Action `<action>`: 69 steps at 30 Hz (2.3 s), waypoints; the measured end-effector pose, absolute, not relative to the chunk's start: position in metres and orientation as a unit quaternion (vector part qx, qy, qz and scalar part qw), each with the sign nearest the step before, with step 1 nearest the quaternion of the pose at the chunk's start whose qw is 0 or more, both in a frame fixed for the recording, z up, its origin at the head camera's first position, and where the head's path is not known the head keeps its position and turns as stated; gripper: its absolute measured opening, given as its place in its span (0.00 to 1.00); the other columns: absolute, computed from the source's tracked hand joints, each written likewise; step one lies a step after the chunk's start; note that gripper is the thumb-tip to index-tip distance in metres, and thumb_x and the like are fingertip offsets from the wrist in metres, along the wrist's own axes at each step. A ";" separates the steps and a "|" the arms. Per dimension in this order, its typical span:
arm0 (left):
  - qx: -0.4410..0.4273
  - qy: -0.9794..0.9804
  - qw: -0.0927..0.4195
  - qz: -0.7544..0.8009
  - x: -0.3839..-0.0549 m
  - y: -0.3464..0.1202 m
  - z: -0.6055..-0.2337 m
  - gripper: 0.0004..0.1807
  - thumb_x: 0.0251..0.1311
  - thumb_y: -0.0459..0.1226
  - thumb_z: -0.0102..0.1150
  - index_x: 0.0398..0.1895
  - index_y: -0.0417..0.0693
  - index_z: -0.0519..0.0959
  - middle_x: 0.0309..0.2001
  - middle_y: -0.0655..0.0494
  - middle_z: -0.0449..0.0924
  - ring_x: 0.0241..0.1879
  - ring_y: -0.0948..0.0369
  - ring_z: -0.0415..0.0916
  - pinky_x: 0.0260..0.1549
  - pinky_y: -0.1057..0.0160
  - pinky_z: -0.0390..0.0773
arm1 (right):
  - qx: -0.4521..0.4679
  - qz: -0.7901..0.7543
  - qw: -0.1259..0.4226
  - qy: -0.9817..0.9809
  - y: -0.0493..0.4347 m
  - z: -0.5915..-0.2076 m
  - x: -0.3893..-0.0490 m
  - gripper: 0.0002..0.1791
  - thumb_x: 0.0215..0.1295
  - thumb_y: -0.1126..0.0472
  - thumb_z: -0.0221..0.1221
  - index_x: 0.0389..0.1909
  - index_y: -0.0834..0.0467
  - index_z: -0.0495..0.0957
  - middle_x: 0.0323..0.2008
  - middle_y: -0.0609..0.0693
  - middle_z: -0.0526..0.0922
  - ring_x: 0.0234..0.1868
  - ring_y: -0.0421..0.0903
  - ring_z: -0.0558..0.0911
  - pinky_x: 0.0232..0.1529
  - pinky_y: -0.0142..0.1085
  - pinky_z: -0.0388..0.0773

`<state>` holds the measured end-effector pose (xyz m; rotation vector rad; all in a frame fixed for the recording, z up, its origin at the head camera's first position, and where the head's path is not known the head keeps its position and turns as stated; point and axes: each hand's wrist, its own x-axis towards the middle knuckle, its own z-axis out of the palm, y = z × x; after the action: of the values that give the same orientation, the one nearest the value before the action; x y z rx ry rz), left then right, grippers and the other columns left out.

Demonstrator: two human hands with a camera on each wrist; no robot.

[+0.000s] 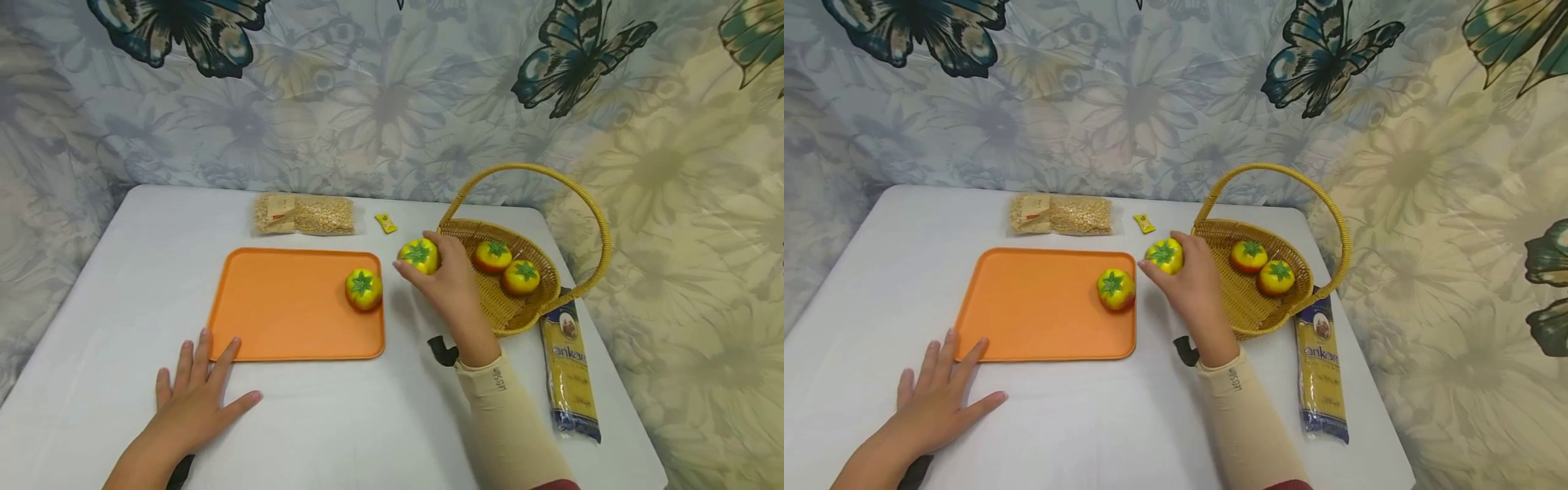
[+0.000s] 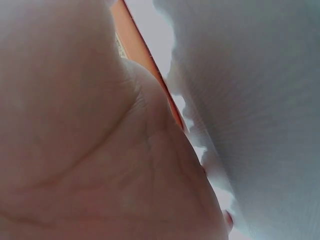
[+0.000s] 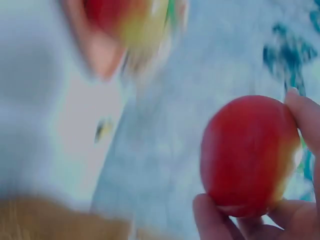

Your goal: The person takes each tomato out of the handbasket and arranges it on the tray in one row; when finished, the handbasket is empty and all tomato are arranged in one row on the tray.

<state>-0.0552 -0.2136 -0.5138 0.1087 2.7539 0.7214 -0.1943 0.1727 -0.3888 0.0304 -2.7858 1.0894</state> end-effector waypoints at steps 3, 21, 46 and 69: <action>0.041 0.957 0.145 0.247 -0.059 -0.212 -0.514 0.62 0.64 0.75 0.54 0.88 0.53 0.42 0.82 0.38 0.11 0.78 0.32 0.09 0.61 0.24 0.09 | 0.051 0.397 0.063 -0.914 0.144 -0.395 -0.199 0.44 0.60 0.45 0.78 0.73 0.58 0.73 0.64 0.56 0.75 0.55 0.52 0.77 0.55 0.48 0.81; 0.030 0.960 0.157 0.229 -0.064 -0.207 -0.507 0.63 0.61 0.75 0.57 0.87 0.47 0.49 0.82 0.33 0.16 0.79 0.29 0.15 0.63 0.20 0.18 | 0.217 0.283 -0.006 -0.934 0.077 -0.456 -0.215 0.43 0.61 0.38 0.75 0.74 0.49 0.72 0.68 0.43 0.78 0.73 0.51 0.67 0.75 0.60 0.40; 0.027 0.960 0.150 0.236 -0.061 -0.212 -0.510 0.62 0.62 0.76 0.54 0.88 0.52 0.45 0.83 0.36 0.13 0.79 0.31 0.13 0.63 0.21 0.15 | 0.199 0.182 -0.052 -0.962 0.066 -0.462 -0.216 0.49 0.67 0.30 0.65 0.82 0.47 0.61 0.75 0.44 0.71 0.76 0.55 0.64 0.76 0.64 0.33; 0.020 0.955 0.155 0.251 -0.056 -0.210 -0.519 0.64 0.60 0.78 0.53 0.88 0.51 0.43 0.82 0.38 0.09 0.78 0.32 0.09 0.61 0.21 0.12 | 0.057 0.266 0.056 -0.961 0.184 -0.370 -0.228 0.43 0.75 0.38 0.62 0.82 0.54 0.63 0.77 0.56 0.68 0.77 0.62 0.64 0.76 0.63 0.46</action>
<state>-0.0555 -0.2105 -0.5191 0.0568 2.7370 0.7189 -0.2280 0.1844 -0.3700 0.1735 -2.9145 0.8078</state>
